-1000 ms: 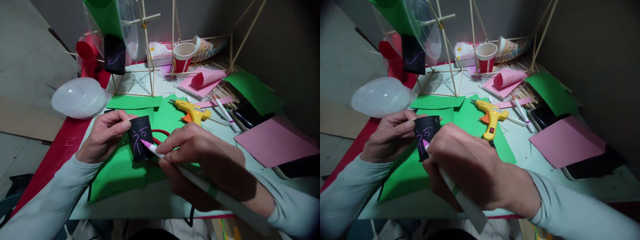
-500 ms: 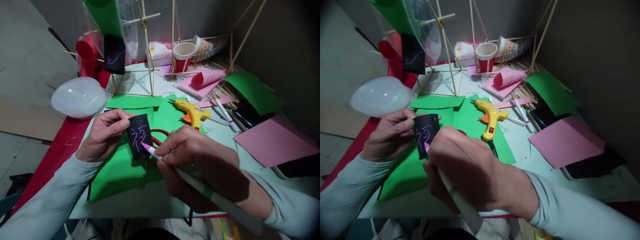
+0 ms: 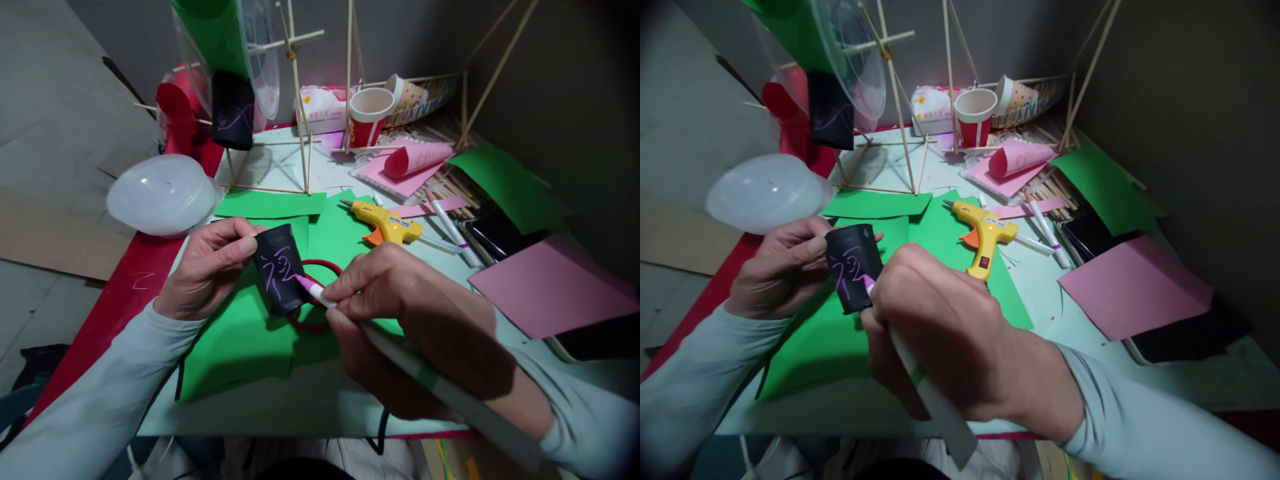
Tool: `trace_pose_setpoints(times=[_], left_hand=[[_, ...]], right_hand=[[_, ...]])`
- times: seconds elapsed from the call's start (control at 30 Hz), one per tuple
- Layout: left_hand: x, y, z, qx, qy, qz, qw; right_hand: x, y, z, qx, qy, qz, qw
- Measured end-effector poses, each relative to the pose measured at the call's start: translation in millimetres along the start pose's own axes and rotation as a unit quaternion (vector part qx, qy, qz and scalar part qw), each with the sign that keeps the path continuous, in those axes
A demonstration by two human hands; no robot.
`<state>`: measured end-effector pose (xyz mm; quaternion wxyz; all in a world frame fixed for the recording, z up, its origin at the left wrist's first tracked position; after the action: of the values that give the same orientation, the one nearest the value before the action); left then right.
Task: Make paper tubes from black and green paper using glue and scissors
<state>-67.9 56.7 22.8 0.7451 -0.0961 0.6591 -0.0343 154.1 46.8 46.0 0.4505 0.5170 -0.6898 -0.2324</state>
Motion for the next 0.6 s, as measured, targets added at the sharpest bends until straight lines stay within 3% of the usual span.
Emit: trace_pose_setpoints(times=[0.2,0.43,0.6], left_hand=[[0.6,0.3,-2.1,0.0,-0.01,-0.025,1.0],[1.3,0.7,-0.2,0.016,-0.025,-0.011,0.999],[2.3,1.2,-1.3,0.018,-0.028,-0.006,0.999]], right_hand=[[3.3,1.6,-4.3,-0.003,-0.033,-0.007,0.999],[8.0,-4.8,2.4,0.013,0.044,0.005,0.999],[10.5,-0.6,1.5,0.011,0.023,0.006,1.0]])
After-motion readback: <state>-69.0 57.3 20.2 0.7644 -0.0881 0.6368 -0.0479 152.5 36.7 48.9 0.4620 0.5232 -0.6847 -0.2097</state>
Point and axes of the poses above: each hand's wrist, its own y-axis towards the middle knuckle, its own z-axis out of the palm, x = y × z, the point moved 4 cm from there along y, towards the middle knuckle, and after that the axes turned 10 degrees about -z, right-handed, at the moved point
